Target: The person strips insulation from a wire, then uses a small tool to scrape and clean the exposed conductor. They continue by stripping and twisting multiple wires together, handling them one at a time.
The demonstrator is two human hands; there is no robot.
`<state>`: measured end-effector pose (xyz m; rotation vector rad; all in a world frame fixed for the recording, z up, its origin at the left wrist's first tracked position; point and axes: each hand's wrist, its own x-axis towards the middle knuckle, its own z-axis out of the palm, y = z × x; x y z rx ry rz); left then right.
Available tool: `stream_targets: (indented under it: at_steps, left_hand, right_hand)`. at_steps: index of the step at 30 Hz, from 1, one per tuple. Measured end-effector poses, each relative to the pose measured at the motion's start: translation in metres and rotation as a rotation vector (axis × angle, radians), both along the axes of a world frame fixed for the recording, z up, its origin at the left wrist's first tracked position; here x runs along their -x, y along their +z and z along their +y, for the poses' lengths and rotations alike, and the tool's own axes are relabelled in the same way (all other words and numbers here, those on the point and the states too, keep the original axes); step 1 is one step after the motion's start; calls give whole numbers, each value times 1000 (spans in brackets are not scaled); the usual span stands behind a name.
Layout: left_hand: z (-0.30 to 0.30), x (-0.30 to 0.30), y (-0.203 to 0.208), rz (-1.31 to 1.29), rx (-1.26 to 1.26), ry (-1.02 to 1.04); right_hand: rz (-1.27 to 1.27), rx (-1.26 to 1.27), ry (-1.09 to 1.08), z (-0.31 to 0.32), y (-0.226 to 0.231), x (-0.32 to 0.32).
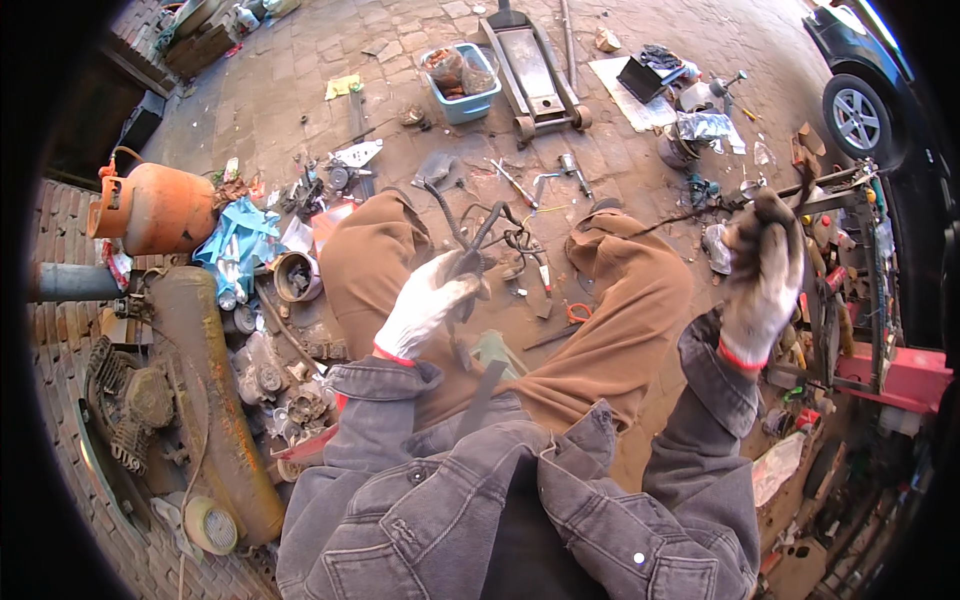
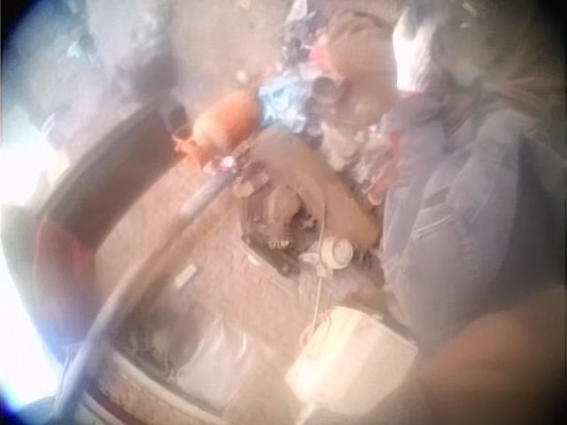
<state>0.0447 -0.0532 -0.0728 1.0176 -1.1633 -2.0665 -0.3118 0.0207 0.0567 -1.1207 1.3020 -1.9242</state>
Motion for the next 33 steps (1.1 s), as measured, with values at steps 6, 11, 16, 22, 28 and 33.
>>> stream_targets:
  at_steps: [6, 11, 16, 22, 28, 33]
  left_hand:
    - [3, 1, 0, -24, 21, -17]
    - [7, 2, -6, -87, 33, 31]
    - [4, 4, -10, -106, 37, -17]
    - [4, 4, -9, -60, -32, -14]
    - [7, 3, -10, -105, -26, 9]
    - [7, 6, -13, -115, -23, 3]
  right_hand:
    - [270, -285, -154, -64, -34, 46]
    - [258, -281, -217, -82, -41, 76]
    - [496, -406, -157, -82, -47, 129]
    - [1012, -739, -244, -76, -97, 188]
    - [937, -798, -543, -60, -130, 227]
    - [908, -861, -523, -44, -147, 259]
